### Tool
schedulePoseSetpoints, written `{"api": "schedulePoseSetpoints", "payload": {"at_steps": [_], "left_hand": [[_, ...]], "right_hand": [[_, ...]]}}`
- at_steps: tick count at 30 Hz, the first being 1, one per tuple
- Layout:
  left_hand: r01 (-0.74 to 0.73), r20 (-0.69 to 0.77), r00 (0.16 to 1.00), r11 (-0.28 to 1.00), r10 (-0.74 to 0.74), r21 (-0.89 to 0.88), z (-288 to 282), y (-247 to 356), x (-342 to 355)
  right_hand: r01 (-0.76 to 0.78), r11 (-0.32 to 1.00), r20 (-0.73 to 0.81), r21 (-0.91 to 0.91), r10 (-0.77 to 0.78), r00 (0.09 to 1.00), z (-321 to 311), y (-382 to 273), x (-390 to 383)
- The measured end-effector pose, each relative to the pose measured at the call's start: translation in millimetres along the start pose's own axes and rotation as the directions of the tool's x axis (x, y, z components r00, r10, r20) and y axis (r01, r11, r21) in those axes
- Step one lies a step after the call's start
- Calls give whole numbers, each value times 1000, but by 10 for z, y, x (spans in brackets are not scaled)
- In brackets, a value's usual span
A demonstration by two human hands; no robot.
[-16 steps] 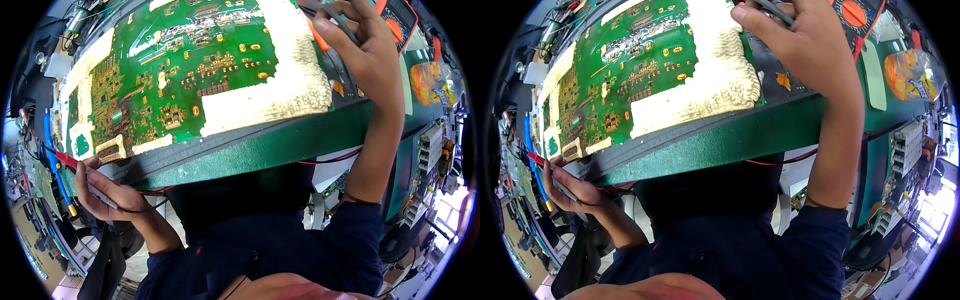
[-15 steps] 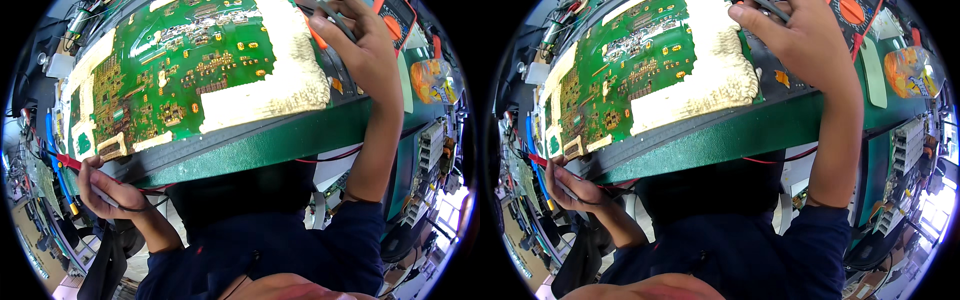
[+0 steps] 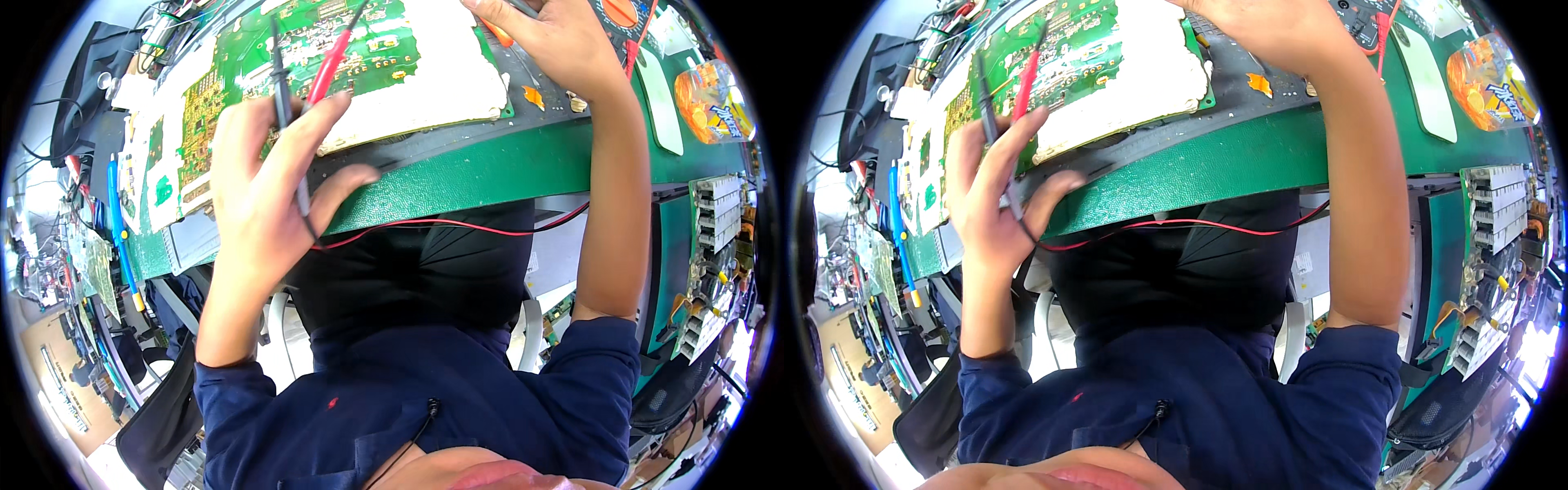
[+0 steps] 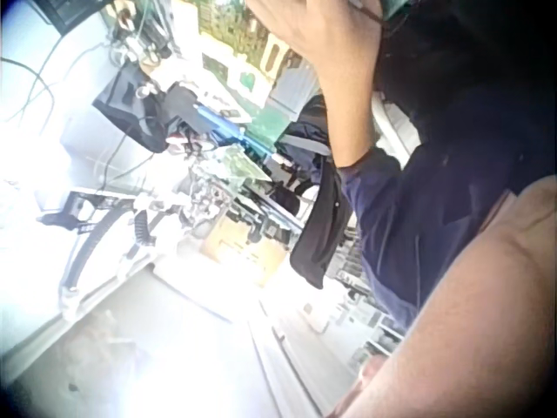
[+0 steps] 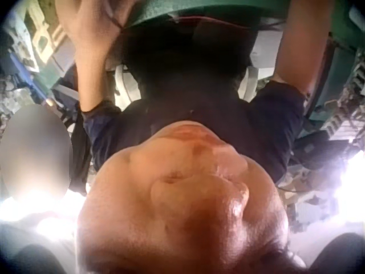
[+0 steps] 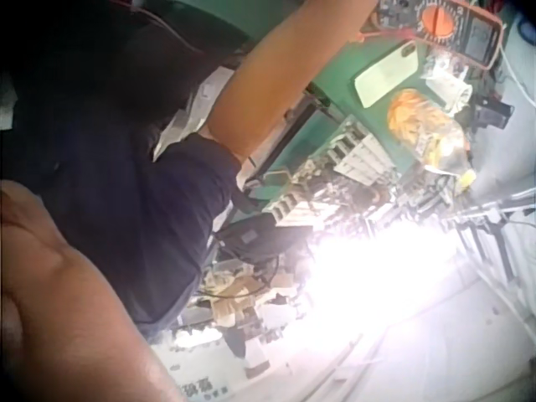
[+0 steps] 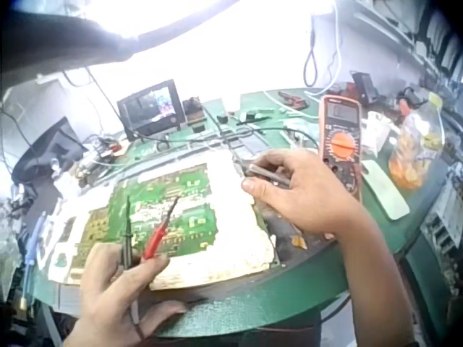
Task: The person uses probes from a multimeter to test different contact points on various printed circuit boards and electronic components on a workbench.
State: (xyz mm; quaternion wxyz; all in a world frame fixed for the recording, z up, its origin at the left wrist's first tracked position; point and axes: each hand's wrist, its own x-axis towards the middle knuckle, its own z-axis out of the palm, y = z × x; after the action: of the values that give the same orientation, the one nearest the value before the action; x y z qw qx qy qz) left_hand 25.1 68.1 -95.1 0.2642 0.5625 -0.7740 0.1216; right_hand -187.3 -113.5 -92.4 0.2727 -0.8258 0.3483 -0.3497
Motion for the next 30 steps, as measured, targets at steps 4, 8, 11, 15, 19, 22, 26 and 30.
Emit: {"api": "schedulePoseSetpoints", "payload": {"at_steps": [4, 8, 11, 15, 19, 22, 26, 30], "left_hand": [[-47, -6, 999, 999, 47, 12, 155, -42, 81], [-80, 53, 996, 991, 75, 102, 168, -12, 104], [-140, 26, 990, 981, 138, 136, 187, -11, 108], [-181, -73, 978, 970, 195, 162, 174, -66, 167], [-131, -79, 988, 989, 136, 61, -55, -83, 456], [-173, -78, 981, 983, 178, 60, -181, -130, 717], [-128, -86, 988, 992, 129, 19, -317, -276, 954], [1, -44, 999, 999, -3, -34, -450, -515, 1242]], "right_hand": [[-57, 998, 8, 3, 57, 998, -49, -71, 5], [-31, 999, -51, -12, 30, 998, -76, -40, -2], [0, 1000, -136, 18, 2, 991, -84, 6, 2], [41, 997, -182, 62, -29, 983, -118, 25, 25], [-135, 885, 115, 446, 93, 989, -219, -163, -99], [-114, 879, 99, 464, 77, 992, -285, -169, -91], [-146, 896, 60, 419, 133, 989, -170, -134, -14], [-24, 904, 4, 428, 25, 1000, -213, -110, -50]]}}
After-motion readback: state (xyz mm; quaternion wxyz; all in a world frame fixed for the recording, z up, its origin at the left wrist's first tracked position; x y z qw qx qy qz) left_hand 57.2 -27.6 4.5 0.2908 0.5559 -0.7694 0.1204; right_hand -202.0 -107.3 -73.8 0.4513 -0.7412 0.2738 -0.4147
